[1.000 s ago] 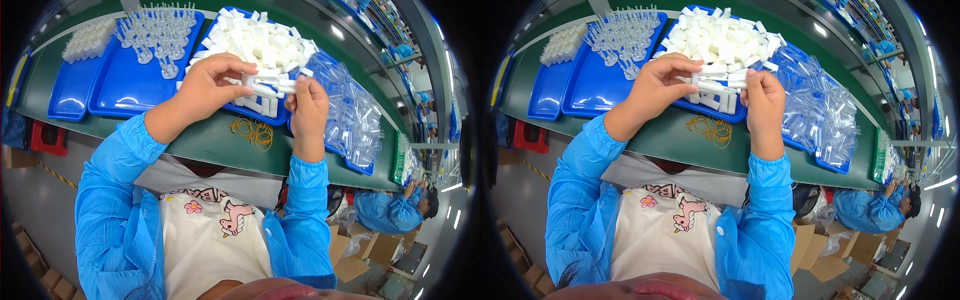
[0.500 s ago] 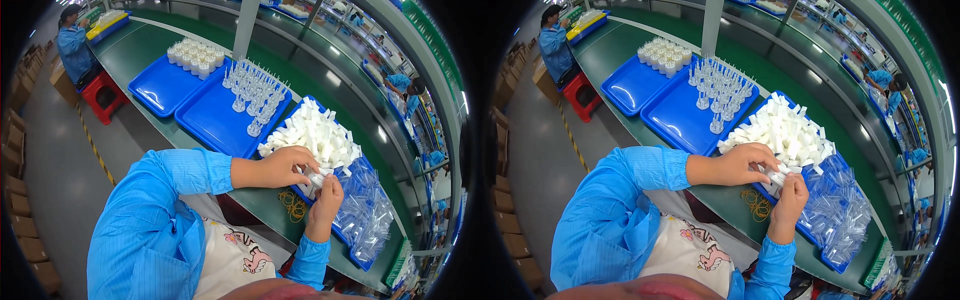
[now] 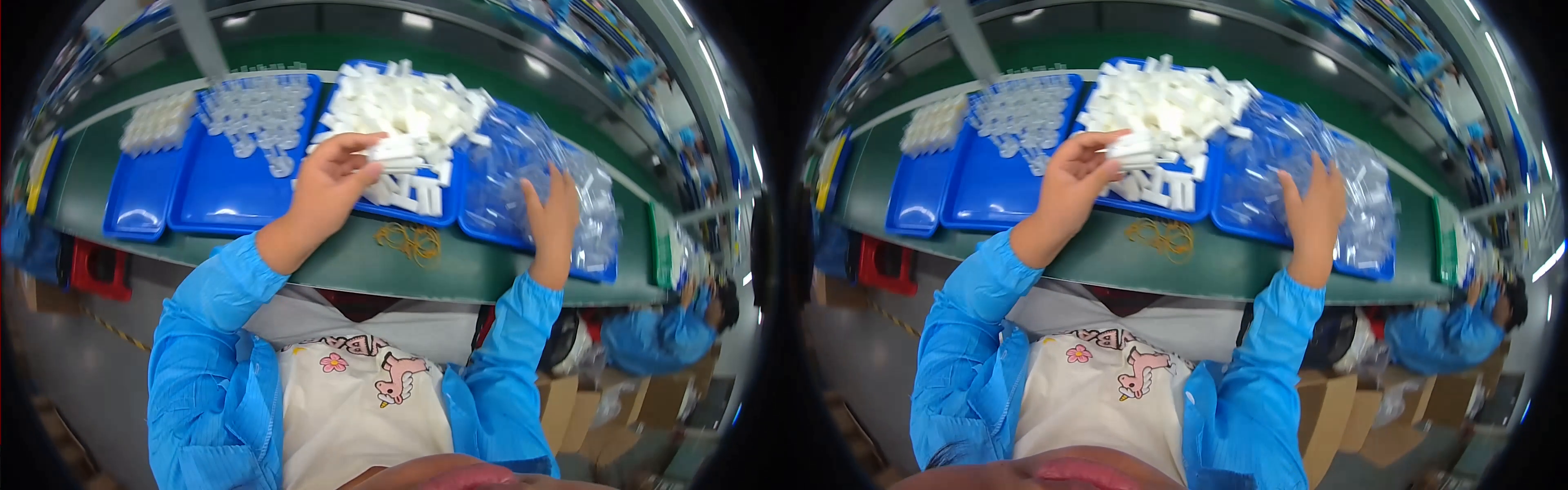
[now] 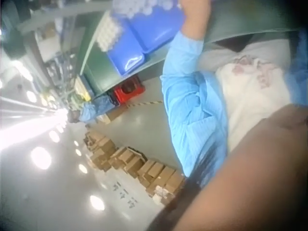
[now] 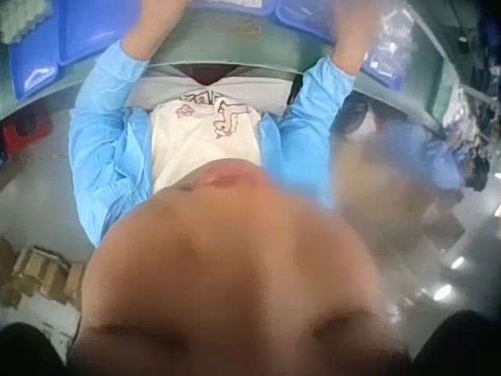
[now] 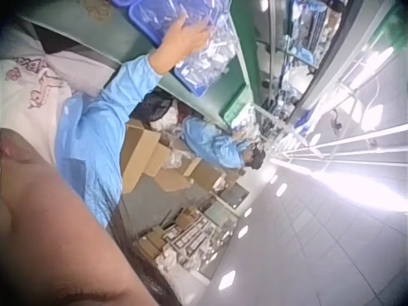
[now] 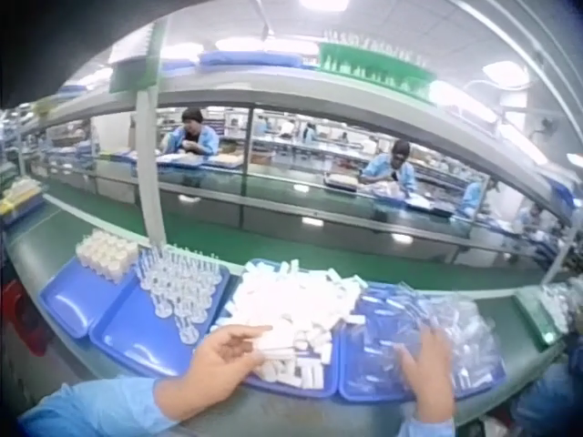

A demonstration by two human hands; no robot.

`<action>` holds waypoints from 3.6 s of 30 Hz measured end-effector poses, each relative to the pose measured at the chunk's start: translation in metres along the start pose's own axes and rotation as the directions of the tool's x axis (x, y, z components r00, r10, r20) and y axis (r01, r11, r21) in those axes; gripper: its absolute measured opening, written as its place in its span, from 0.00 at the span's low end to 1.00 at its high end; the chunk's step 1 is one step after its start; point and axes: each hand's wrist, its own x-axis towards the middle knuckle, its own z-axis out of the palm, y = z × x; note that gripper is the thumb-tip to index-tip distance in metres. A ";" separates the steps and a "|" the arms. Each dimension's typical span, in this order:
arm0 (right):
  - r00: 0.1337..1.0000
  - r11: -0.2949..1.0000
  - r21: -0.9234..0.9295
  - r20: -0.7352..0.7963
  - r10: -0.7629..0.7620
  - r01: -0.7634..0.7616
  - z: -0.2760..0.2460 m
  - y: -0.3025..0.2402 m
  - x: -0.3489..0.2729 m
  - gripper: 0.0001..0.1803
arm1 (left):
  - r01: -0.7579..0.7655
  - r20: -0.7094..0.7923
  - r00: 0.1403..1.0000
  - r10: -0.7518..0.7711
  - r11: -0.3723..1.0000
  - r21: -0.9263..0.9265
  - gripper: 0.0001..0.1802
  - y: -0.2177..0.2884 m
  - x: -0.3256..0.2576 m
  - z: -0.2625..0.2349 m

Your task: The person assembles components by mounting white foam pieces onto plastic pronged bases, sliding clear plastic covers over them, and securing the assemblies with rubber bands.

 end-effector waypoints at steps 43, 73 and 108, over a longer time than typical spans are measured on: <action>0.849 -0.104 0.849 0.494 -0.188 -0.518 -0.064 -0.151 -0.080 0.14 | 0.188 0.153 0.977 -0.150 0.943 -0.273 0.21 0.019 -0.087 -0.048; 0.892 -0.022 0.940 0.315 -0.324 -0.340 -0.068 -0.120 -0.156 0.15 | 0.192 0.299 0.906 -0.299 0.921 0.338 0.20 0.055 -0.139 -0.016; 0.947 0.901 0.309 0.003 -0.322 0.305 -0.001 -0.038 -0.025 0.21 | 0.349 0.019 0.930 -0.368 0.864 -0.363 0.26 0.007 -0.144 -0.009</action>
